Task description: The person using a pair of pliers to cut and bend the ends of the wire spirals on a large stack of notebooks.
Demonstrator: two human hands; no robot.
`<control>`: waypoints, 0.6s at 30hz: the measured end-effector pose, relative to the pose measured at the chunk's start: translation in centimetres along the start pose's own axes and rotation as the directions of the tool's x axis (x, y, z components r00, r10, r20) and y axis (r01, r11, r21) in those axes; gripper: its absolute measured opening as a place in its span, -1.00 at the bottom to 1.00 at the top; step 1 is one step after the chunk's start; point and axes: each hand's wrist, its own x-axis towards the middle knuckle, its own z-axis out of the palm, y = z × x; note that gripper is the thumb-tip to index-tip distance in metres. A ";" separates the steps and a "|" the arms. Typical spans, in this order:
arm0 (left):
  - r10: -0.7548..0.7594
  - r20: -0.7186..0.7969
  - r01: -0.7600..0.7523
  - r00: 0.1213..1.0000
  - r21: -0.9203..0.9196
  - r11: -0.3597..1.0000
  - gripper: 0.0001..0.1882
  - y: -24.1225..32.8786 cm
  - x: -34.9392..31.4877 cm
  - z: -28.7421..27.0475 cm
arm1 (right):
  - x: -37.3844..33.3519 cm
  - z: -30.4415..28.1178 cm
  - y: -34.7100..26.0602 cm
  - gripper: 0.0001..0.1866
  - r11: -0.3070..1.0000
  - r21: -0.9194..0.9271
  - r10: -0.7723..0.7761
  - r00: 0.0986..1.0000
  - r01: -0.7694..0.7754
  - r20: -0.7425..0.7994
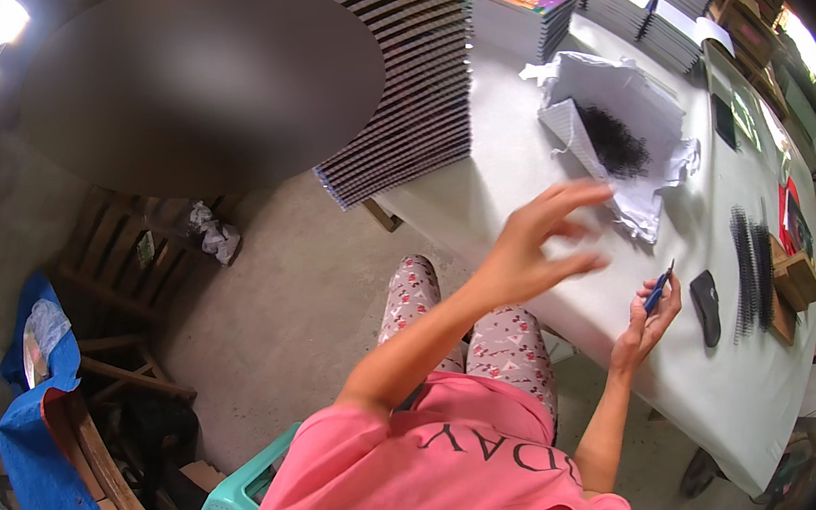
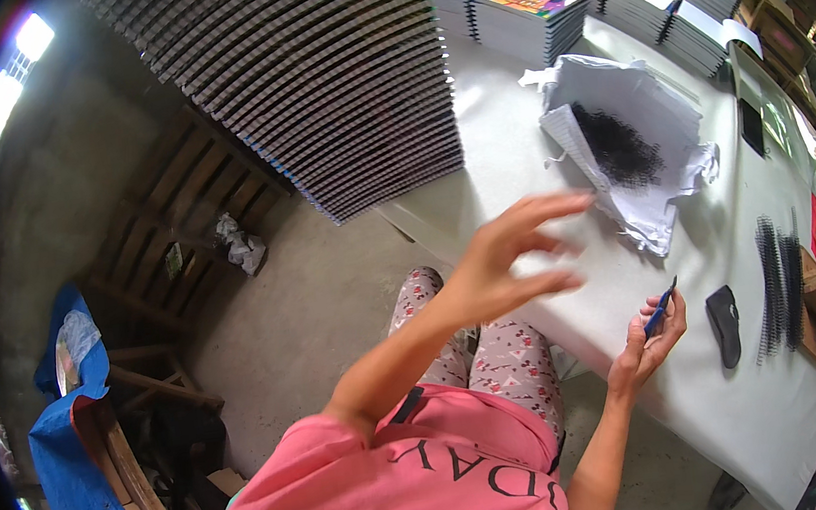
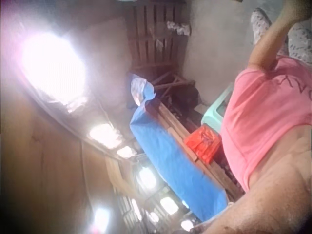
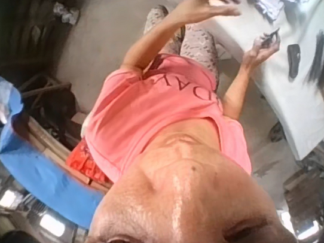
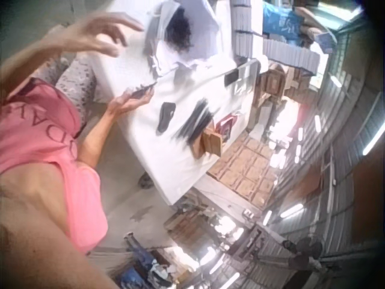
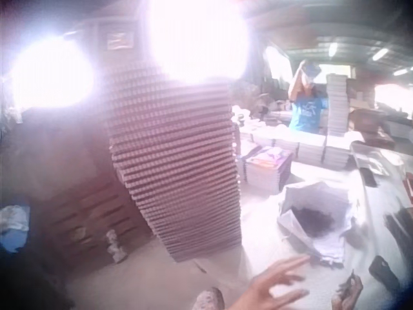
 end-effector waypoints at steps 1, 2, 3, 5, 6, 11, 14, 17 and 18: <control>-0.121 -0.060 0.123 0.991 0.023 0.992 -0.51 1.0 -2.8 -1.4 | -0.5 1.0 -0.8 -0.41 1.000 -0.018 0.002 1.000 -0.001 0.030; -0.203 -0.162 0.199 0.966 -0.041 0.979 -0.59 0.3 -5.6 -3.3 | -1.4 2.6 -2.3 -0.44 0.999 -0.034 0.007 0.998 -0.005 0.069; -0.266 -0.345 0.256 0.900 -0.074 0.964 -0.74 -0.2 -8.2 -5.1 | -2.5 4.3 -3.5 -0.46 0.998 -0.056 0.017 0.995 -0.012 0.096; -0.191 -0.718 0.213 0.670 -0.061 0.975 -0.85 -1.8 -12.0 -9.7 | -3.3 8.1 -5.2 -0.54 0.856 -0.216 -0.339 0.825 0.470 0.453; -0.150 -0.825 0.228 0.545 -0.026 0.973 -0.79 -1.9 -12.7 -11.5 | -4.3 10.2 -6.2 -0.56 0.833 -0.219 -0.324 0.768 0.509 0.553; -0.468 -0.793 0.329 0.389 -0.355 0.875 -0.55 -4.1 -12.5 -18.3 | -8.1 19.4 -5.5 -0.49 0.776 -0.192 -0.330 0.646 0.601 0.689; -0.604 -0.586 0.356 0.540 -0.491 0.795 -0.54 -4.7 -11.7 -20.0 | -8.4 22.6 -5.1 -0.45 0.717 -0.234 -0.384 0.652 0.657 0.654; -0.597 -0.639 0.384 0.486 -0.457 0.802 -0.56 -4.5 -10.9 -19.9 | -8.5 24.8 -4.3 -0.44 0.678 -0.288 -0.415 0.675 0.676 0.610; -0.590 -0.643 0.397 0.489 -0.438 0.807 -0.55 -4.7 -11.0 -20.2 | -8.5 25.3 -4.1 -0.44 0.678 -0.289 -0.422 0.679 0.676 0.600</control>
